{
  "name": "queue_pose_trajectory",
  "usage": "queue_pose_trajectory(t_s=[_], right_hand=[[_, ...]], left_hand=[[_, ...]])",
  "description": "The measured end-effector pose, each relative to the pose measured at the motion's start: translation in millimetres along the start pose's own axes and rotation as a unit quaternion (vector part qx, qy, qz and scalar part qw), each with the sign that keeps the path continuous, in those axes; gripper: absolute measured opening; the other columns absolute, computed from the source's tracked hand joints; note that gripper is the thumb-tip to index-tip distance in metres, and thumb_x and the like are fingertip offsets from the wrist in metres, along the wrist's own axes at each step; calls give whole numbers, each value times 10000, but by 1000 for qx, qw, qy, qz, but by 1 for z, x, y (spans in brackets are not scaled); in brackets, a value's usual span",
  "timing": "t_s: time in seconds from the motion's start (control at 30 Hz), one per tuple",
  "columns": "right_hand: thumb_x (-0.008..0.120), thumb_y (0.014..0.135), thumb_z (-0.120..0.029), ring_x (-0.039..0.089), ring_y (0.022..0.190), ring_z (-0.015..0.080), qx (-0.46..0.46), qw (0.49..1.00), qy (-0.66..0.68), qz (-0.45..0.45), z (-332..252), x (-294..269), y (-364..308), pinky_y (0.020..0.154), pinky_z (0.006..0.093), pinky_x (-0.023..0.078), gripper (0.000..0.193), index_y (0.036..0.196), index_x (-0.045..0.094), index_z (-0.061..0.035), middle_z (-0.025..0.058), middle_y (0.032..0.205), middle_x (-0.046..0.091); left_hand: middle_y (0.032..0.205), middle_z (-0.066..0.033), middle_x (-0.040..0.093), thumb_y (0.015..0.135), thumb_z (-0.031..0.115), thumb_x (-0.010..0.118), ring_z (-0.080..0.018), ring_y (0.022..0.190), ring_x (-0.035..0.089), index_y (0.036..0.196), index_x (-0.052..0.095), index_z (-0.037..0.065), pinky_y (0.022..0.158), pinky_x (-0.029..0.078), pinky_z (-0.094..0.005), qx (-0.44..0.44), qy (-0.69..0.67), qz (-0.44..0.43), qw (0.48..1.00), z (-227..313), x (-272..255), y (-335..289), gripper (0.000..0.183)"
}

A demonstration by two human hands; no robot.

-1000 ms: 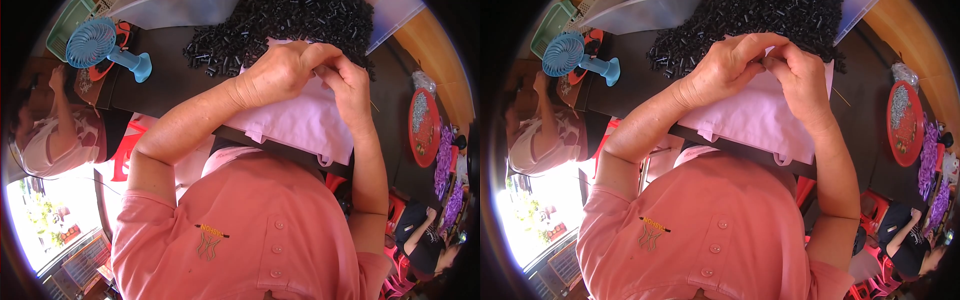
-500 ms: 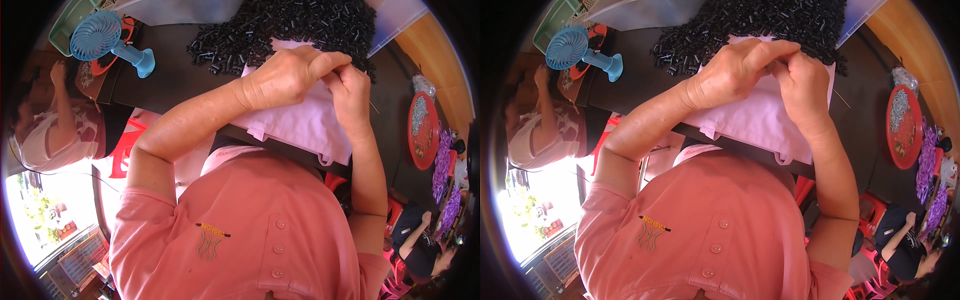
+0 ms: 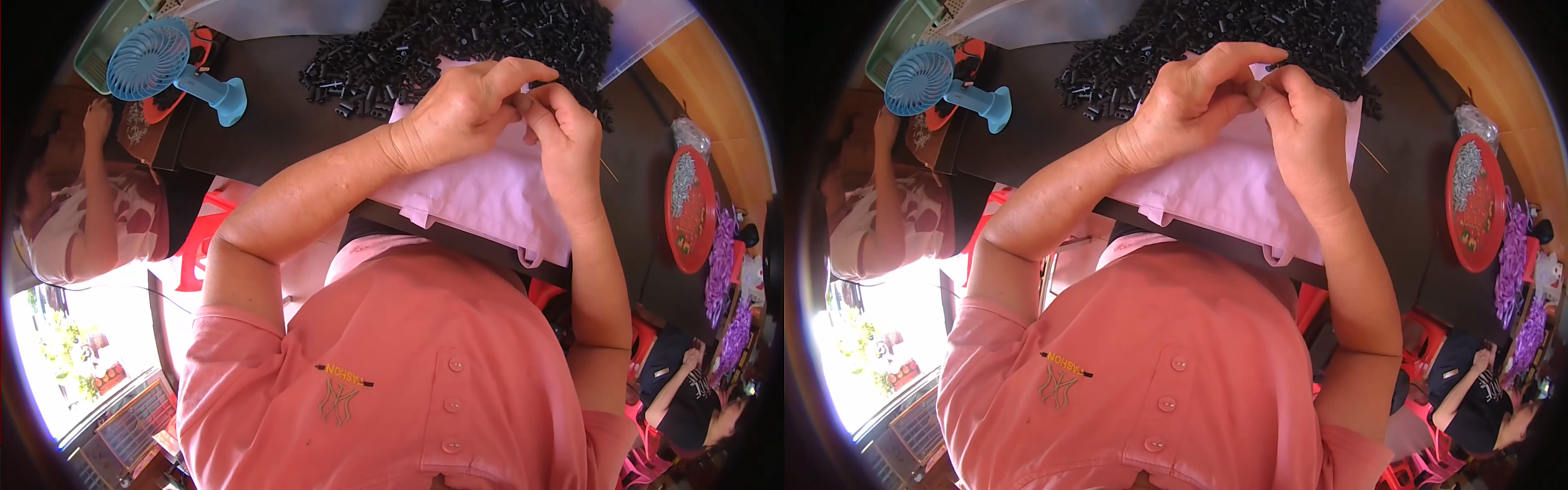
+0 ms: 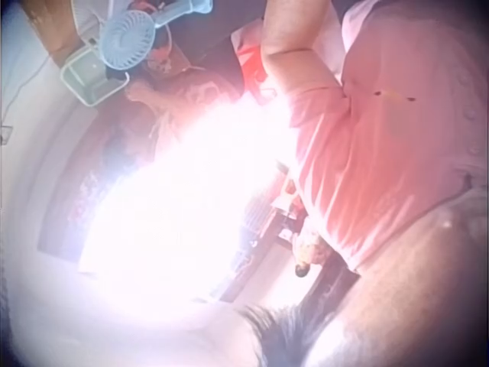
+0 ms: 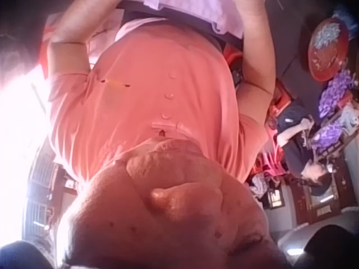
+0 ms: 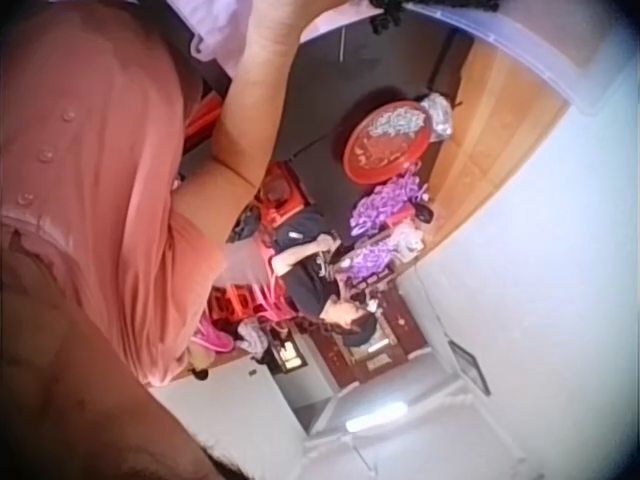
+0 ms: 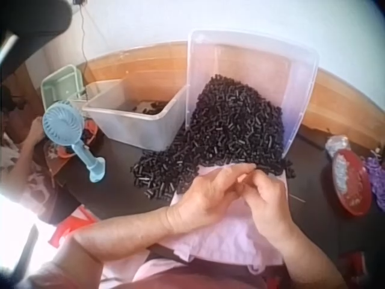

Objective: The person assembles plastic components by inserting pins into them by hand and placing the assembled pieces onto a cloth bag.

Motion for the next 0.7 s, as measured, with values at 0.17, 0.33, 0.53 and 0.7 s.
queue_pose_trajectory(t_s=[0.17, 0.33, 0.53, 0.7], right_hand=[[640, 916, -167, 491, 546, 60, 158, 972, 172, -30, 10, 3, 2, 502, 214, 368, 177, 814, 636, -23, -11, 622, 551], [648, 895, -234, 500, 529, 76, 199, 960, 188, -58, 14, 4, 1, 492, 215, 377, 228, 801, 644, -27, -3, 610, 535], [629, 879, -224, 518, 532, 90, 228, 951, 195, -77, 14, 5, 1, 498, 225, 422, 219, 801, 662, -22, 6, 612, 532], [622, 870, -194, 521, 532, 94, 222, 956, 180, -70, 18, 2, 3, 497, 230, 419, 191, 811, 673, -20, 8, 617, 538]], left_hand=[[829, -74, 644, 755, -125, 611, -166, 747, 667, 1280, 541, 74, 691, 547, -279, -8, 5, 11, 1000, -3, -6, 4, 566], [890, -93, 656, 746, -119, 619, -176, 765, 671, 1236, 577, 66, 688, 550, -289, -15, 39, -4, 999, -3, -5, 3, 526], [908, -106, 658, 720, -69, 663, -223, 773, 662, 1185, 612, 58, 690, 552, -322, 68, 79, 13, 994, -1, 0, 2, 485], [872, -102, 643, 723, -26, 696, -226, 735, 649, 1122, 628, 42, 639, 535, -304, 6, 46, 20, 999, -4, 0, 1, 411]])
Point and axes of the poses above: each hand's wrist, its own y-axis towards the middle knuckle, its own x-axis out of the palm, z = x × y, the point moved 5 cm from there along y, towards the middle knuckle
